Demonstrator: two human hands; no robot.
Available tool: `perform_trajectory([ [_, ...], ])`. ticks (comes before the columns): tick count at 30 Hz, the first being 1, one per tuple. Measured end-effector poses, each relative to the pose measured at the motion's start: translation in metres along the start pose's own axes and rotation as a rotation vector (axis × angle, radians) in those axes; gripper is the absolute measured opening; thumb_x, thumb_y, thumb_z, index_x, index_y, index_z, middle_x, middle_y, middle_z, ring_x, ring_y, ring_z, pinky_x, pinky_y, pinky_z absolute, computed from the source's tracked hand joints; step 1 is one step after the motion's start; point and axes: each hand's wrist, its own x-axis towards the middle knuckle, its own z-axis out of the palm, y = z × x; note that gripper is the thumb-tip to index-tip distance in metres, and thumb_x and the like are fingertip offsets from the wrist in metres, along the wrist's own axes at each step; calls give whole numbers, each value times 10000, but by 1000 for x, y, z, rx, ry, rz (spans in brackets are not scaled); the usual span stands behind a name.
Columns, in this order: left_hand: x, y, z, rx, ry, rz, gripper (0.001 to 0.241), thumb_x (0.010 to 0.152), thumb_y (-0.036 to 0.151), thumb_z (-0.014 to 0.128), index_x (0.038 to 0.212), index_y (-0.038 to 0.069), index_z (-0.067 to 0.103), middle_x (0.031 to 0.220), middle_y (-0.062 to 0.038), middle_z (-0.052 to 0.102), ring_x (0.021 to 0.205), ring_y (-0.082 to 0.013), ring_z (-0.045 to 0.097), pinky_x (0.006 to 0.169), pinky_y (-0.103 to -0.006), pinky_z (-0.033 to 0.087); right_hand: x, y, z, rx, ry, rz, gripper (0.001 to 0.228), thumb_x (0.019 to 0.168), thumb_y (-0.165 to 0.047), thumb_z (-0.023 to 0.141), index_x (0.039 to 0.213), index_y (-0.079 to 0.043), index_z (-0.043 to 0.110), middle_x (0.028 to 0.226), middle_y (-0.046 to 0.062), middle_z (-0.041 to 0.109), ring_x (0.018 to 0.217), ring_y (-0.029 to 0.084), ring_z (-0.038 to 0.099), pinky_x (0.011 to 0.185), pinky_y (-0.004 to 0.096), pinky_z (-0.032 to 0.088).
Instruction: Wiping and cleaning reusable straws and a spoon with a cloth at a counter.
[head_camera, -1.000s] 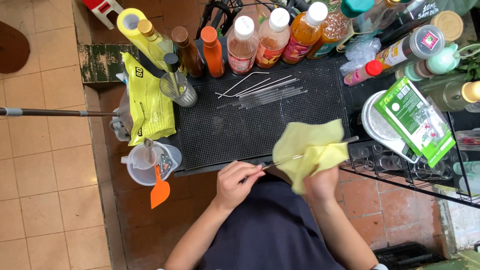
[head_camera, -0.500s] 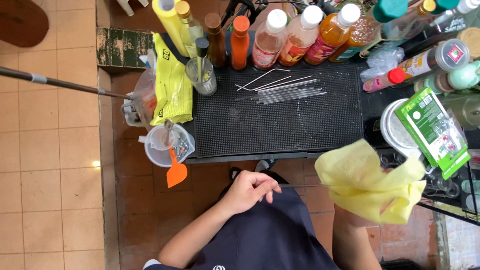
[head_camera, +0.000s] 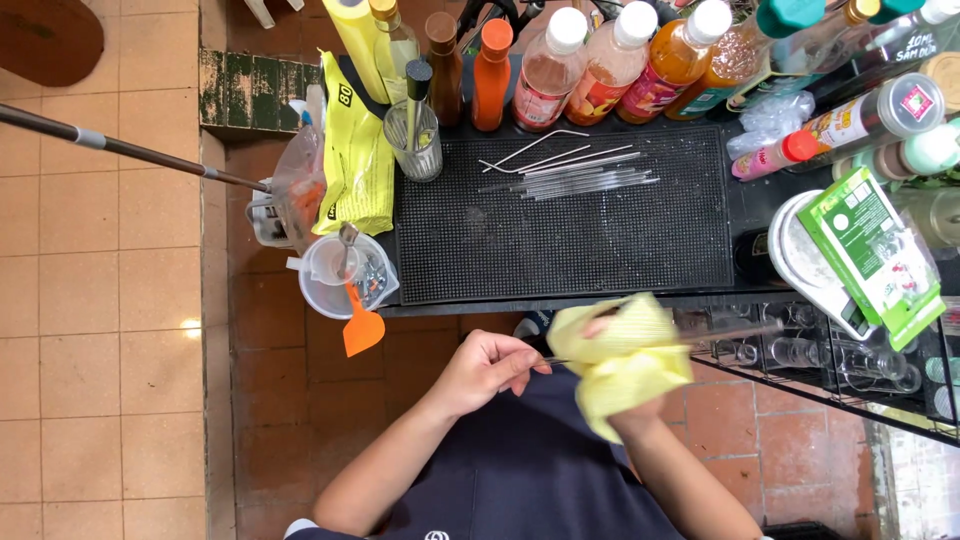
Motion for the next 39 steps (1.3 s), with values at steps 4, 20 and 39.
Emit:
perform_trajectory([
  [4,4,-21,3,-21,57,40,257,1035,181,624,1039,-28,772,686,-1,665,583,-36,527,525,-205,390,0,2,20,6,-43,27,591,891,-431,655,1333,-50,567,1263,167,629,1126,314,631,933,436,541],
  [20,14,28,19,744,465,832,116,842,33,820,926,61,746,889,-44,752,813,-179,721,731,-295,565,16,-2,-28,-162,272,-8,378,1030,-238,566,1342,-25,539,1270,147,621,1120,279,632,946,439,530],
  [39,80,9,16,53,147,317,331,1039,293,639,1065,-13,763,853,-84,770,768,-142,726,721,-254,570,78,-58,-45,-357,-69,-41,450,908,-210,722,1283,-46,537,1193,126,624,1050,240,641,885,397,551],
])
